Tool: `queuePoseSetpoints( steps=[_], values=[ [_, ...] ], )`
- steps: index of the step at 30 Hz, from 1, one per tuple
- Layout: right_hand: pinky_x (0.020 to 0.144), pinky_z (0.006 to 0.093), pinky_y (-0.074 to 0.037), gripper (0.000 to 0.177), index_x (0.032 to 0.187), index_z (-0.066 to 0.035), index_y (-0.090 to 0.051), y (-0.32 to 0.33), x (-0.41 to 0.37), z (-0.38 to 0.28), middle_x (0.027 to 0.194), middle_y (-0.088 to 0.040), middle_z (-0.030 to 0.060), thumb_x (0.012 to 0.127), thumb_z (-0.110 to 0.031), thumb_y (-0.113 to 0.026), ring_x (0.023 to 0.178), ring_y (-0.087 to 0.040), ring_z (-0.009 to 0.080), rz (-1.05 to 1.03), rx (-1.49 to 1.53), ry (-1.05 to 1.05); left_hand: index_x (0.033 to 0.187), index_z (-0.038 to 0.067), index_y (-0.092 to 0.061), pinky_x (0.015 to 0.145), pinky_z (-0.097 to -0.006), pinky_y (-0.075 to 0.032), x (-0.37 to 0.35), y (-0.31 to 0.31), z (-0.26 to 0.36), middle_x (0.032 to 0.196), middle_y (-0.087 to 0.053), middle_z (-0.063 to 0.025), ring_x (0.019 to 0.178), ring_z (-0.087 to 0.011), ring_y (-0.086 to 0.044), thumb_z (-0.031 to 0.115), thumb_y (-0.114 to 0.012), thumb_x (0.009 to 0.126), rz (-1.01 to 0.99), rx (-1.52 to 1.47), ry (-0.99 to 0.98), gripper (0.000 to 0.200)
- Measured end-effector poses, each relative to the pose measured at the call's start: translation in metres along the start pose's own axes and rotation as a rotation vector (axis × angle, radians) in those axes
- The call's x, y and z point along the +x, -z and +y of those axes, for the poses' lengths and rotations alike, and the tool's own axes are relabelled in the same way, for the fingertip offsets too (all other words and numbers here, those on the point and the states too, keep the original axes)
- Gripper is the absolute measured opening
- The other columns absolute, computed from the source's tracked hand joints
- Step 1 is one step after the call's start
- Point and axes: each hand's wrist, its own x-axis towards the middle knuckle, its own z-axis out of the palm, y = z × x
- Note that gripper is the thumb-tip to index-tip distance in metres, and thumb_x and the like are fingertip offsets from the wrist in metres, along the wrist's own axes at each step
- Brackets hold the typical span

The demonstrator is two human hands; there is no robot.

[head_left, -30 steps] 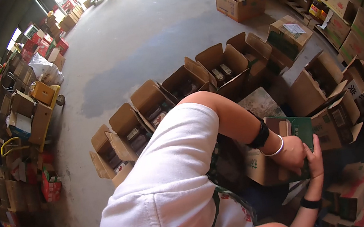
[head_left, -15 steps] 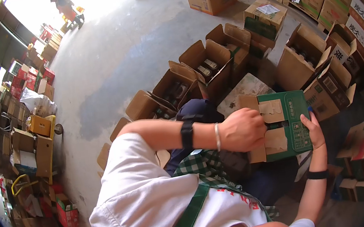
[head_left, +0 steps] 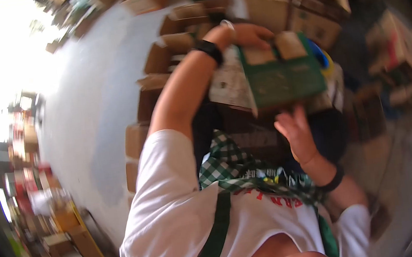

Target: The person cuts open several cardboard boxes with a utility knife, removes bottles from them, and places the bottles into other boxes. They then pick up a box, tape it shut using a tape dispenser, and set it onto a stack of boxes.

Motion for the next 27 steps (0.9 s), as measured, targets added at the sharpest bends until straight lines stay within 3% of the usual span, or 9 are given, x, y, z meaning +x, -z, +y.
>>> queuePoseSetpoints(
  steps=[1,2,3,5,6,8,10,18,27],
  values=[
    [0.084,0.0296,-0.047,0.042,0.129,-0.005,-0.045,0.006,-0.002,-0.021,0.109,-0.057,0.0059,0.09,-0.015,-0.056,0.097,-0.055,0.0114,-0.381,-0.459,0.023,0.133,0.004,-0.042,0.1,-0.0359,-0.038,0.012,0.011,0.007,0.127,-0.052,-0.0118,0.115,-0.021,-0.049,0.02,-0.065,0.082,-0.08,0.08,-0.024,0.058],
    [0.068,0.0244,-0.049,0.015,0.091,0.002,-0.065,0.004,0.003,-0.047,0.074,-0.065,0.0045,0.086,-0.011,-0.059,0.075,-0.062,0.0122,-0.563,-0.529,-0.084,0.132,0.004,-0.043,0.101,-0.0364,-0.036,0.025,0.013,0.0,0.128,-0.052,-0.0131,0.118,-0.0216,-0.047,0.017,-0.066,0.08,-0.131,0.053,-0.144,0.059],
    [0.058,0.0214,-0.047,0.021,0.089,-0.001,-0.065,-0.006,0.0,-0.107,0.074,-0.065,0.0058,0.091,-0.019,-0.054,0.066,-0.06,0.008,-0.469,-0.707,-0.262,0.126,0.004,-0.049,0.094,-0.0361,-0.042,0.021,0.011,0.018,0.124,-0.055,-0.0148,0.113,-0.0287,-0.052,0.016,-0.067,0.077,-0.07,0.291,-0.227,0.053],
    [0.057,0.0291,-0.048,0.018,0.098,-0.005,-0.063,0.009,0.037,-0.13,0.071,-0.063,0.0094,0.089,-0.018,-0.054,0.067,-0.064,0.0157,0.038,-1.064,0.69,0.117,0.004,-0.052,0.091,-0.0442,-0.04,-0.003,-0.033,0.046,0.113,-0.053,-0.0238,0.107,-0.0406,-0.048,0.012,-0.063,0.076,0.427,0.739,-0.301,0.044],
    [0.063,0.0341,-0.049,0.02,0.103,-0.008,-0.062,0.021,0.076,-0.134,0.082,-0.064,0.0101,0.088,-0.017,-0.054,0.074,-0.064,0.0223,0.091,-1.117,1.043,0.122,0.001,-0.047,0.091,-0.0443,-0.039,-0.018,-0.065,0.066,0.115,-0.05,-0.0236,0.106,-0.0398,-0.048,0.018,-0.061,0.079,0.47,0.806,-0.155,0.048],
    [0.09,0.0369,-0.045,0.028,0.116,-0.018,-0.059,0.032,0.145,-0.133,0.122,-0.057,0.0036,0.089,-0.02,-0.05,0.116,-0.05,0.0285,-0.154,-1.404,1.139,0.123,-0.004,-0.042,0.091,-0.0449,-0.039,-0.04,-0.117,0.08,0.117,-0.048,-0.0232,0.105,-0.04,-0.048,0.021,-0.059,0.082,0.515,0.914,-0.148,0.051],
    [0.105,0.0518,-0.028,0.038,0.131,-0.038,-0.044,0.031,0.182,-0.121,0.144,-0.033,-0.0056,0.093,-0.036,-0.04,0.135,-0.024,0.0278,-0.38,-1.886,0.847,0.119,-0.007,-0.046,0.091,-0.044,-0.039,-0.035,-0.138,0.085,0.113,-0.051,-0.0209,0.103,-0.0383,-0.049,0.023,-0.057,0.085,0.632,1.025,-0.047,0.047],
    [0.11,0.0433,-0.019,0.036,0.128,-0.04,-0.047,0.017,0.244,-0.099,0.145,-0.032,-0.0043,0.094,-0.038,-0.037,0.134,-0.025,0.0275,-0.505,-1.791,0.981,0.08,0.002,-0.052,0.075,-0.0461,-0.04,-0.024,-0.126,0.09,0.081,-0.053,-0.0153,0.083,-0.0354,-0.051,0.031,-0.057,0.087,0.815,0.902,0.039,0.031],
    [0.106,0.0401,-0.02,0.031,0.119,-0.031,-0.058,0.013,0.235,-0.101,0.133,-0.047,0.0033,0.093,-0.036,-0.042,0.127,-0.036,0.0181,-0.515,-1.67,0.966,0.065,0.003,-0.054,0.045,-0.0417,-0.039,-0.014,-0.112,0.066,0.059,-0.053,-0.0189,0.05,-0.0348,-0.052,0.024,-0.05,0.092,0.971,0.79,-0.121,0.035]
  ],
)
